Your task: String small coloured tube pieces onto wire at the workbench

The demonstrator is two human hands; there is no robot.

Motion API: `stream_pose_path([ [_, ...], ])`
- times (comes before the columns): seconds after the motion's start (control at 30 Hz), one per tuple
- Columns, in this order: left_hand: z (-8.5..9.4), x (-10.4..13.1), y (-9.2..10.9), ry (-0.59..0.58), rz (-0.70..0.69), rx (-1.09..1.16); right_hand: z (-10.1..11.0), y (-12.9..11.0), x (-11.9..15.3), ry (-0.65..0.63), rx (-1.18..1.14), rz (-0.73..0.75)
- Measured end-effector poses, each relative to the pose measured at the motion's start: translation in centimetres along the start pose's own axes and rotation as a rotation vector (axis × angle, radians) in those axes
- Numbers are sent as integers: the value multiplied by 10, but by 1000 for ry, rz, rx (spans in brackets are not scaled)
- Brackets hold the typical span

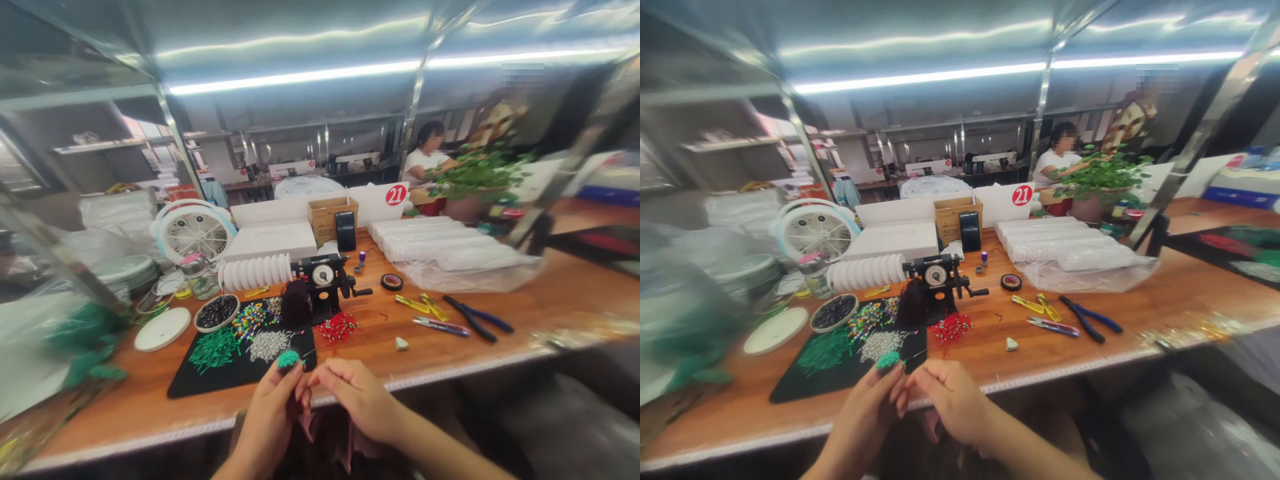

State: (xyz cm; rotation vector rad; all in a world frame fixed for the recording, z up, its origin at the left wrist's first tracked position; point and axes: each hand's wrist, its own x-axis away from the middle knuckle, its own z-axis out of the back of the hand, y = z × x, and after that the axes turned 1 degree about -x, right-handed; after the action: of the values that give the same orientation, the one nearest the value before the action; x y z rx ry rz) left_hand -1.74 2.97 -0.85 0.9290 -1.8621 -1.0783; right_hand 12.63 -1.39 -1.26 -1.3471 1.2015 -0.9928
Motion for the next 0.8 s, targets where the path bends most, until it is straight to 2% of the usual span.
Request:
stream_pose_path([
  [0.1, 2, -2, 6, 30, -5, -5, 8, -3, 2, 5, 258, 31],
  [0.23, 0, -7, 18, 188, -36, 19, 16, -2, 3, 30, 734, 10],
  [0.3, -4, -7, 21, 180, -5, 36, 14, 0, 2, -10, 858, 20],
  [0.37, -11, -7, 22, 110, 42, 54, 11, 2, 1, -11, 884, 41],
  [0.47, -19, -6, 19, 36, 78, 114, 6, 2, 0, 53, 839, 27],
  [0.53, -21, -8, 18, 43, 61, 180, 6, 1, 0, 85, 765, 5],
  [0.7, -22, -11, 20, 91, 69, 264, 11, -3, 3, 145, 207, -53],
  [0.8, -23, -10, 22, 97, 81, 287, 13, -1, 3, 237, 64, -53],
])
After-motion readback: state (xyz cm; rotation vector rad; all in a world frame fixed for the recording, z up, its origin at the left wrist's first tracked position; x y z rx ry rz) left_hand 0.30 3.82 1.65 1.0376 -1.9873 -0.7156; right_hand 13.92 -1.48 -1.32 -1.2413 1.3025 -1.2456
